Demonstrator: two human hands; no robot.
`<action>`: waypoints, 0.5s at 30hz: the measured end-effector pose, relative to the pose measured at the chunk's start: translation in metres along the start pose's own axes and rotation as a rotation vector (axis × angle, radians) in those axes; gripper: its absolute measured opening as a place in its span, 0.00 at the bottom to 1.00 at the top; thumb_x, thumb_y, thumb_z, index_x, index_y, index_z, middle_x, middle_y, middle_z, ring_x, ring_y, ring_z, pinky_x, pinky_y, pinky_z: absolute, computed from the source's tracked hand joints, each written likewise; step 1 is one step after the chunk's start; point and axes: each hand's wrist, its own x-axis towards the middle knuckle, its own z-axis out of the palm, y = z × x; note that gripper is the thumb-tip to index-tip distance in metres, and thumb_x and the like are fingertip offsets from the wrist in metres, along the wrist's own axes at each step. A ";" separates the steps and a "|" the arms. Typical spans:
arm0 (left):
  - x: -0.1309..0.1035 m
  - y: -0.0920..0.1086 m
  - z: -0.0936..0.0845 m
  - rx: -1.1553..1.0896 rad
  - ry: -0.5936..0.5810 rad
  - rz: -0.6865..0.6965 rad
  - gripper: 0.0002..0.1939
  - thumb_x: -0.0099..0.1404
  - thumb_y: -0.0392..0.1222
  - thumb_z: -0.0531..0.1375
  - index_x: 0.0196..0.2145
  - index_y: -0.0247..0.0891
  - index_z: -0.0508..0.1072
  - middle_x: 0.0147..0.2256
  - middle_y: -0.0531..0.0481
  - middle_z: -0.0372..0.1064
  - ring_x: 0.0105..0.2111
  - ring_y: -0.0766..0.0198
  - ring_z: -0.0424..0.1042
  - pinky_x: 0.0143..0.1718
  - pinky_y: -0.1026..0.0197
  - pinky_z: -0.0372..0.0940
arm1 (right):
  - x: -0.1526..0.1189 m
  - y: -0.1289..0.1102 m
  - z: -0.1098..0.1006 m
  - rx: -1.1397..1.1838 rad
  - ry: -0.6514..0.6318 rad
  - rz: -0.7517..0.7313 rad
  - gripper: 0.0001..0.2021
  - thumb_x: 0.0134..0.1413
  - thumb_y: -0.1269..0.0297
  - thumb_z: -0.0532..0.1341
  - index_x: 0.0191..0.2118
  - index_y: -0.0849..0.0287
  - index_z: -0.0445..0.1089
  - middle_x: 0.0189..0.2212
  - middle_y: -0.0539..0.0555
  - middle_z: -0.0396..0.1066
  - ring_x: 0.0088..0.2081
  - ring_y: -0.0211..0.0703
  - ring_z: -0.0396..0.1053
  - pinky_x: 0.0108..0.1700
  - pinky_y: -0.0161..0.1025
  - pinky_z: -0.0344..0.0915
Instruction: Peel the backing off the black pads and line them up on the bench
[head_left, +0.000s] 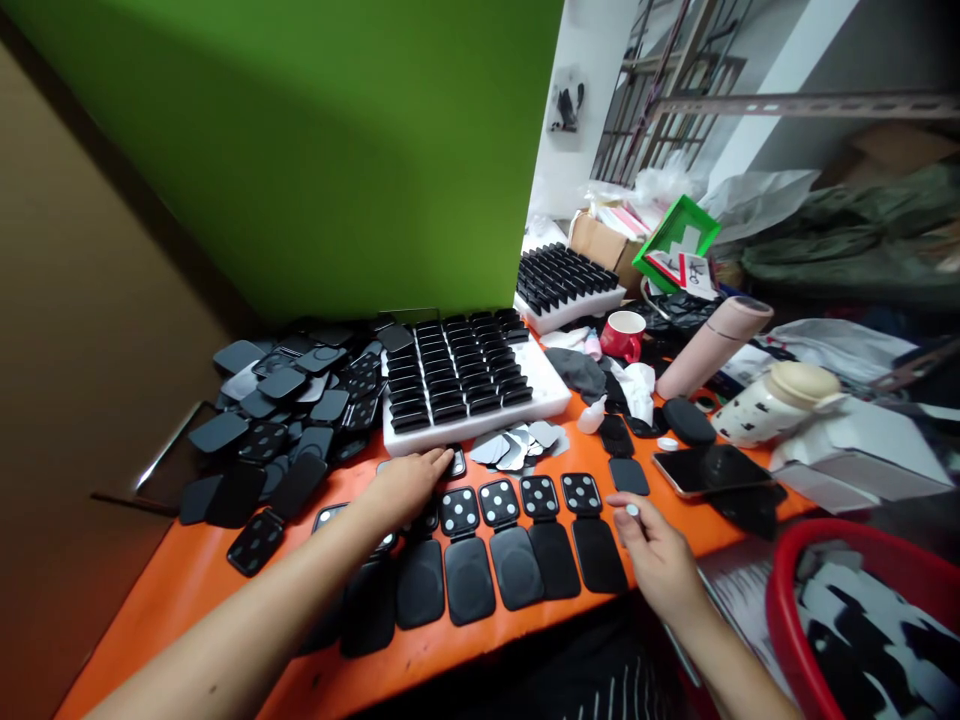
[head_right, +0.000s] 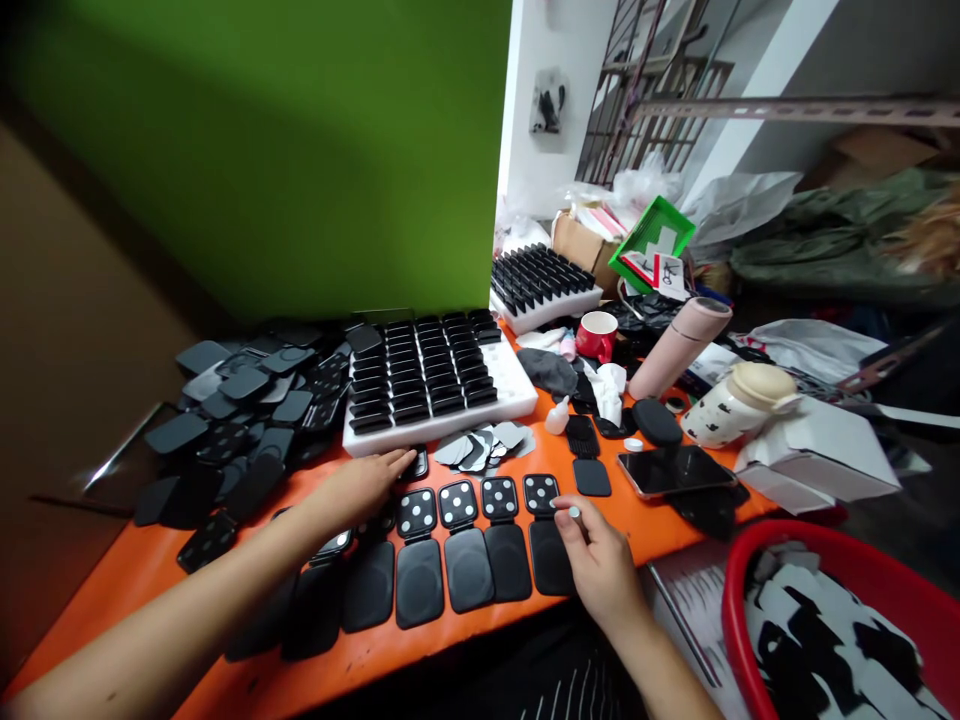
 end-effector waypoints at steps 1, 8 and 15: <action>0.000 -0.001 0.000 0.004 -0.013 -0.007 0.32 0.57 0.28 0.50 0.59 0.44 0.51 0.56 0.44 0.56 0.44 0.55 0.68 0.39 0.58 0.63 | 0.000 0.000 0.002 0.015 -0.008 0.006 0.18 0.55 0.50 0.50 0.40 0.57 0.67 0.27 0.54 0.70 0.27 0.43 0.68 0.30 0.35 0.64; 0.000 -0.008 -0.005 0.016 -0.044 -0.038 0.30 0.58 0.31 0.51 0.58 0.44 0.52 0.50 0.42 0.63 0.41 0.54 0.69 0.38 0.58 0.63 | 0.002 -0.006 0.002 0.009 -0.038 -0.026 0.18 0.54 0.50 0.51 0.39 0.58 0.67 0.28 0.54 0.71 0.28 0.44 0.69 0.31 0.36 0.64; -0.024 -0.032 -0.009 0.042 -0.050 -0.065 0.25 0.58 0.34 0.53 0.54 0.38 0.60 0.42 0.41 0.70 0.39 0.55 0.71 0.38 0.58 0.63 | 0.004 -0.005 0.001 0.004 -0.021 -0.030 0.18 0.54 0.50 0.51 0.39 0.58 0.67 0.30 0.55 0.72 0.28 0.43 0.69 0.31 0.35 0.65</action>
